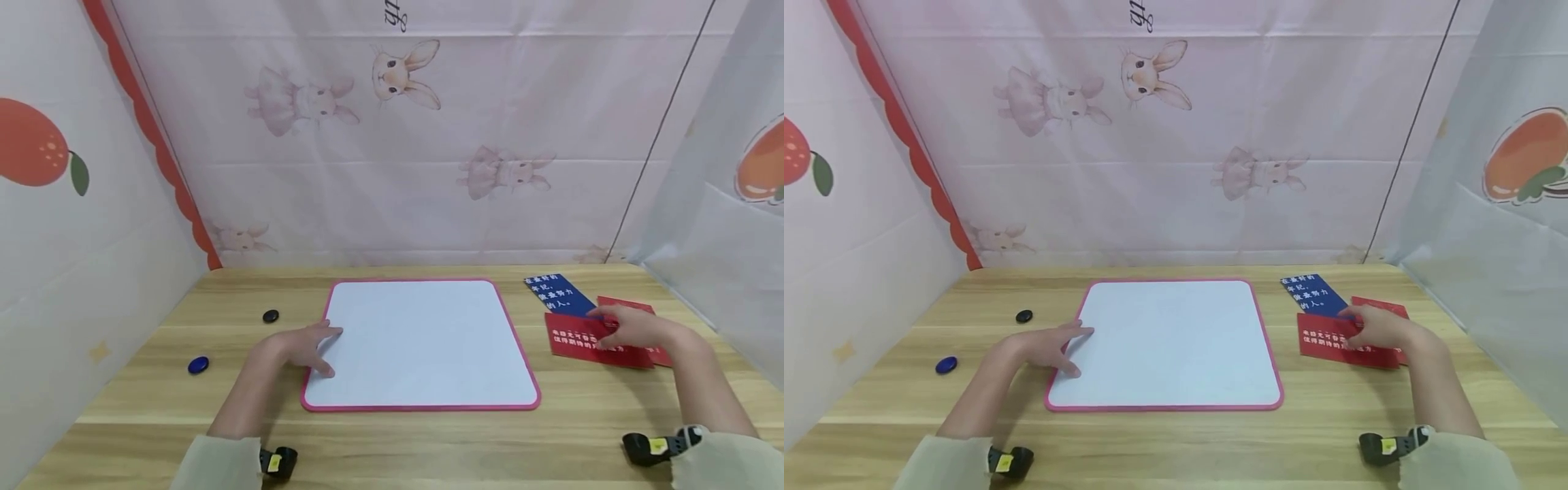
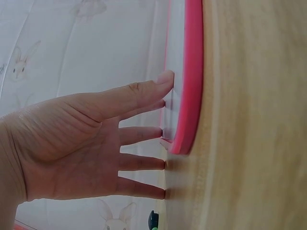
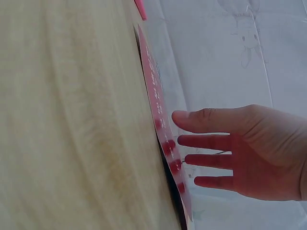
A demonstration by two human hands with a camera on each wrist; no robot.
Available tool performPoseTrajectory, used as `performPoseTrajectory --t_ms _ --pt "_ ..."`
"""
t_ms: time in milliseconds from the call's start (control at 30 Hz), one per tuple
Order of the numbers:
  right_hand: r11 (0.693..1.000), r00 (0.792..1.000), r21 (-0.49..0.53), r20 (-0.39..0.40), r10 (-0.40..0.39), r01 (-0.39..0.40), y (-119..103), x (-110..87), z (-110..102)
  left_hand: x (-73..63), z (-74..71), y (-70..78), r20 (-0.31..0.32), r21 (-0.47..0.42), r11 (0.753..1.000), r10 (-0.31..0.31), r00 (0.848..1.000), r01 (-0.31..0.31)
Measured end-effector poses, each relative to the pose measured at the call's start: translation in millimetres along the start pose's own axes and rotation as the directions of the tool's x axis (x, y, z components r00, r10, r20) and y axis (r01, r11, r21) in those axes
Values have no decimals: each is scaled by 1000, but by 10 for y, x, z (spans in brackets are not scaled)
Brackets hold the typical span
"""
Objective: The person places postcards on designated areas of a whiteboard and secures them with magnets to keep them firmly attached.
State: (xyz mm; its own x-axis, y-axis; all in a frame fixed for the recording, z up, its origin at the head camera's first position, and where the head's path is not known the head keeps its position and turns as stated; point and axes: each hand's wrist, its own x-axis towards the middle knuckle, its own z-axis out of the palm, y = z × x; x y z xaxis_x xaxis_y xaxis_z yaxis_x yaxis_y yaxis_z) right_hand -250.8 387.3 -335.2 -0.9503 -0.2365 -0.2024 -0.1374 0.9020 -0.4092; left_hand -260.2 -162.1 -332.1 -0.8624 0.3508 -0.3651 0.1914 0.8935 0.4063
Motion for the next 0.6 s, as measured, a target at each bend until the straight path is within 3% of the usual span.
performPoseTrajectory --t_ms 300,600 --pt "999 998 3 41 37 -37 35 -12 19 1 17 10 6 10 1000 -20 1000 20" --pt "999 999 -23 31 44 -43 40 -6 54 -24 6 18 -5 10 1000 -23 1000 23"
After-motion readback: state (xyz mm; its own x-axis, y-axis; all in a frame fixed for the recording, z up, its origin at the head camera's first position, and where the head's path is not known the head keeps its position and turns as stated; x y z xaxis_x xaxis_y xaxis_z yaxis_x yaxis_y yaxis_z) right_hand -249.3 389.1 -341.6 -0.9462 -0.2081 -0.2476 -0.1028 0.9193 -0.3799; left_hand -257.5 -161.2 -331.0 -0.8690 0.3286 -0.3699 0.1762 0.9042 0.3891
